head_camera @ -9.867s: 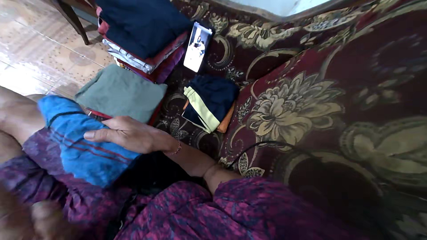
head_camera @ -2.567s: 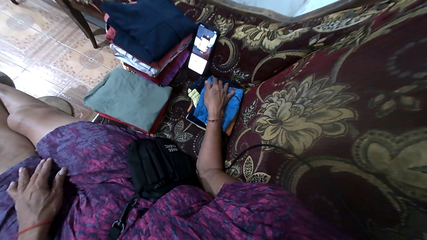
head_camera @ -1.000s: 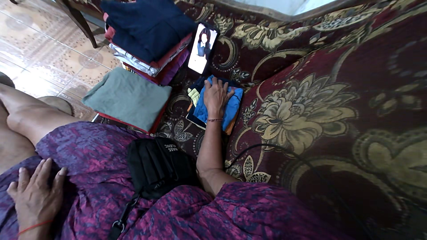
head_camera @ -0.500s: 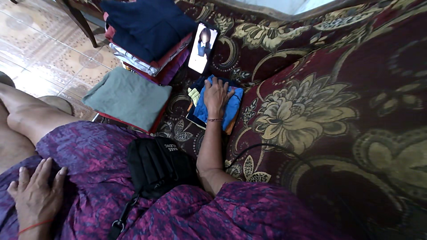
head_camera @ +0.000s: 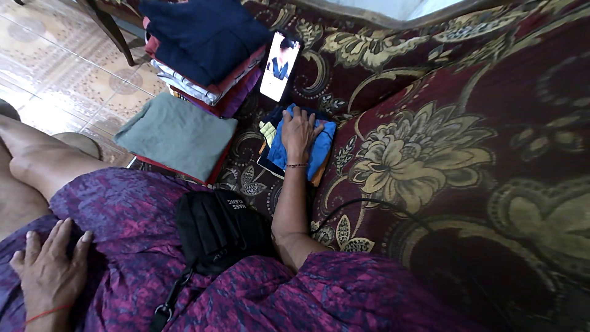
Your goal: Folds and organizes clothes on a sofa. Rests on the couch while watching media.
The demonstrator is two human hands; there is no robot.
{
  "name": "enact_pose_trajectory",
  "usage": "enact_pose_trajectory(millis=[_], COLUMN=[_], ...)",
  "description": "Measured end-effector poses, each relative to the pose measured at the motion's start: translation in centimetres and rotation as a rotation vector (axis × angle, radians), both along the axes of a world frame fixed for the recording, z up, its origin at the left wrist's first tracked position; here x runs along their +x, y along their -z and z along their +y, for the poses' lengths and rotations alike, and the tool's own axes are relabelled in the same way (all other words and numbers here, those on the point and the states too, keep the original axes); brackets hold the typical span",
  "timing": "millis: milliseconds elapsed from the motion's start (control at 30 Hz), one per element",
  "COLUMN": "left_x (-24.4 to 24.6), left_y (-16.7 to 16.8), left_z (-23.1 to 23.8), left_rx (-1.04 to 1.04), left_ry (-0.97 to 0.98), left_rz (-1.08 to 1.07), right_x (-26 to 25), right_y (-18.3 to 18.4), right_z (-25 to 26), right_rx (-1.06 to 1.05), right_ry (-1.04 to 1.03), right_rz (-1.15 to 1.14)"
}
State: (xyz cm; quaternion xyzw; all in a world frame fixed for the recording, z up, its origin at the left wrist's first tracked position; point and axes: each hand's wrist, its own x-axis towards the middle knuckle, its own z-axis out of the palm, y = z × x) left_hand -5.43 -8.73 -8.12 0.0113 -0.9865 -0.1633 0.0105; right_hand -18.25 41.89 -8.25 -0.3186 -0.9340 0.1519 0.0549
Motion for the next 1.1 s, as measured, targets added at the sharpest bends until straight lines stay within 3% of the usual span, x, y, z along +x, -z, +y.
enact_pose_trajectory(millis=[1100], left_x=[0.0], left_y=[0.6], left_z=[-0.5], left_rx=[-0.021], left_ry=[0.016], left_rz=[0.010], right_x=[0.0], right_y=[0.0], right_z=[0.0], right_rx=[0.009], right_ry=[0.000], right_rz=[-0.003])
